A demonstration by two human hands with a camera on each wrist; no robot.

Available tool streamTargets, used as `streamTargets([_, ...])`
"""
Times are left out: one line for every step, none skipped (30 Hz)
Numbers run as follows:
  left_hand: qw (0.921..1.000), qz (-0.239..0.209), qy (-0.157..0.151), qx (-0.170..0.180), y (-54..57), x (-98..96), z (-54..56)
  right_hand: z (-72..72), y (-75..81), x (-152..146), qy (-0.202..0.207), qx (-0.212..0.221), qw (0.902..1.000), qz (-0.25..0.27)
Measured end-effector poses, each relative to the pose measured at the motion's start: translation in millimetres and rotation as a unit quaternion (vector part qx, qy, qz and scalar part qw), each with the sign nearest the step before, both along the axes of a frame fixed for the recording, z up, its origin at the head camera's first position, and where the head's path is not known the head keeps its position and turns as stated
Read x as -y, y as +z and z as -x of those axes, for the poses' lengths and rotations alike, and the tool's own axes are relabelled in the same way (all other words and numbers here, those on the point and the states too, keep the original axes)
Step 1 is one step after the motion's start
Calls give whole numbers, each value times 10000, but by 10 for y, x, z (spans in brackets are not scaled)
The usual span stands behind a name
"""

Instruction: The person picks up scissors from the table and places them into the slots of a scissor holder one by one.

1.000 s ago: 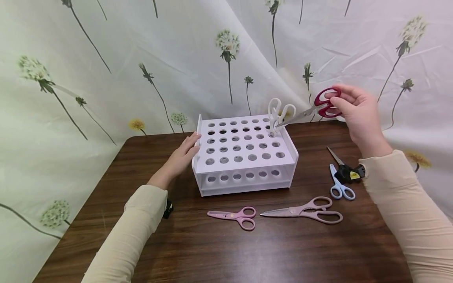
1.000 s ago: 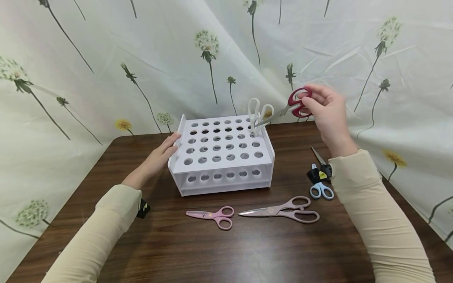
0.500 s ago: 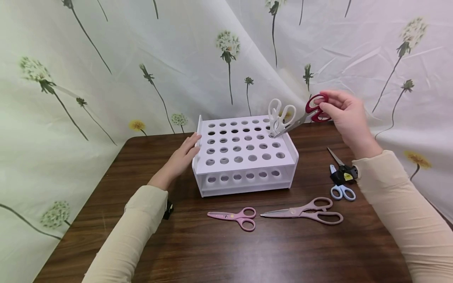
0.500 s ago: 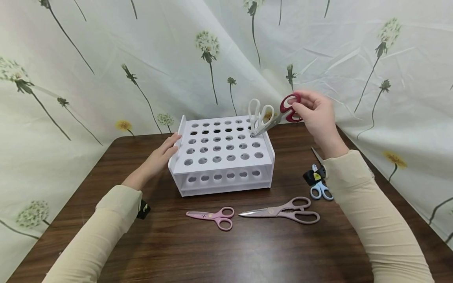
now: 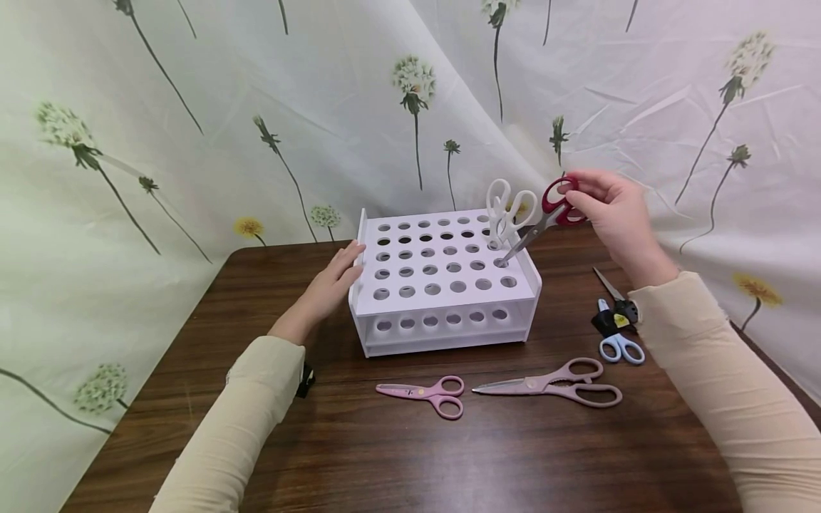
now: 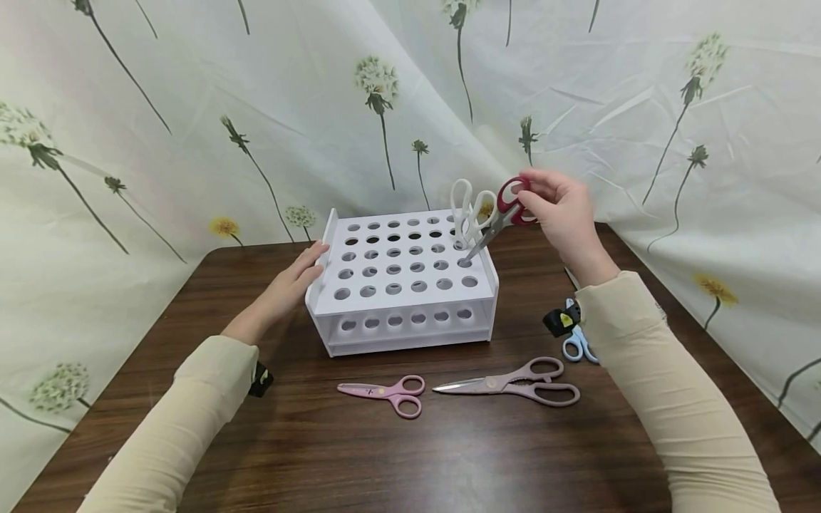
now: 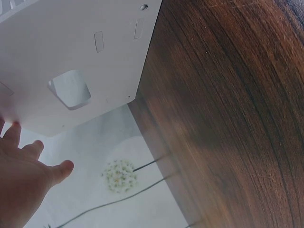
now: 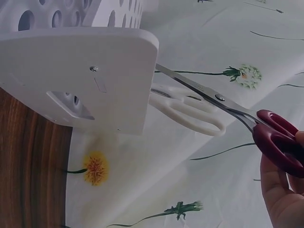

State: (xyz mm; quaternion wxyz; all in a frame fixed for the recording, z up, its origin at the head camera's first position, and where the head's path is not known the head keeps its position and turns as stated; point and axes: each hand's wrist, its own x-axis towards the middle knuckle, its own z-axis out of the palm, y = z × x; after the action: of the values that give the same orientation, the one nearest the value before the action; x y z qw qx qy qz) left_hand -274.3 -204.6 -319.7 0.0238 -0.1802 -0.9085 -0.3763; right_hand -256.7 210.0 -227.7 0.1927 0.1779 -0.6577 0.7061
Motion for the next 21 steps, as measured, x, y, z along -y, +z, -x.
streamTargets([10000, -2, 3, 12, -2, -1, 2, 9, -4, 2, -35, -1, 10000, -42])
streamTargets([10000, -1, 6, 23, -2, -2, 3, 19, -8, 6, -60, 1, 10000, -73])
streamTargets([10000, 0, 6, 29, -3, -1, 5, 26, -13, 8, -96, 5, 9999, -124])
streamTargets([10000, -2, 12, 39, -3, -2, 5, 35, -17, 12, -99, 22, 9999, -134])
streamTargets([10000, -1, 18, 45, -3, -4, 4, 44, -22, 15, -113, 34, 9998, -164])
streamTargets([10000, 3, 23, 45, -1, -4, 3, 52, -25, 19, -137, 54, 9997, -206])
streamTargets([10000, 9, 27, 42, -1, -3, 0, 60, -29, 24, -136, 62, 9996, -223])
streamTargets([10000, 13, 30, 41, -1, -2, -1, 69, -34, 31, -143, 67, 9996, -231])
streamTargets([10000, 14, 34, 40, -1, 0, -2, 78, -39, 36, -155, 74, 9995, -248])
streamTargets([10000, 14, 39, 44, -2, 0, -3, 88, -42, 41, -164, 82, 9995, -264])
streamTargets([10000, 10, 43, 47, -1, 0, -3, 97, -47, 46, -179, 84, 9994, -285])
streamTargets([10000, 10, 46, 42, -2, 1, -3, 108, -52, 49, -186, 89, 9994, -290])
streamTargets([10000, 6, 49, 44, -2, -1, -3, 119, -56, 53, -207, 80, 9992, -319])
streamTargets([10000, -3, 53, 48, -1, -1, -5, 130, -61, 57, -247, 86, 9990, -373])
streamTargets([10000, -9, 56, 51, 0, -3, -6, 139, -67, 60, -279, 98, 9987, -417])
streamTargets([10000, -7, 63, 62, 1, -4, -8, 149, -73, 64, -316, 118, 9984, -460])
streamTargets([10000, -5, 72, 64, 1, -5, -10, 160, -80, 67, -325, 151, 9983, -463])
streamTargets([10000, 0, 69, 63, 2, -5, -11, 169, -88, 72, -347, 181, 9981, -482])
streamTargets([9999, 2, 77, 76, 3, -6, -13, 177, -95, 78, -365, 210, 9979, -498])
streamTargets([9999, 14, 74, 82, 4, -5, -13, 185, -104, 84, -325, 257, 9982, -439])
streamTargets([9999, 25, 72, 91, 5, -5, -15, 192, -113, 90, -295, 300, 9983, -391])
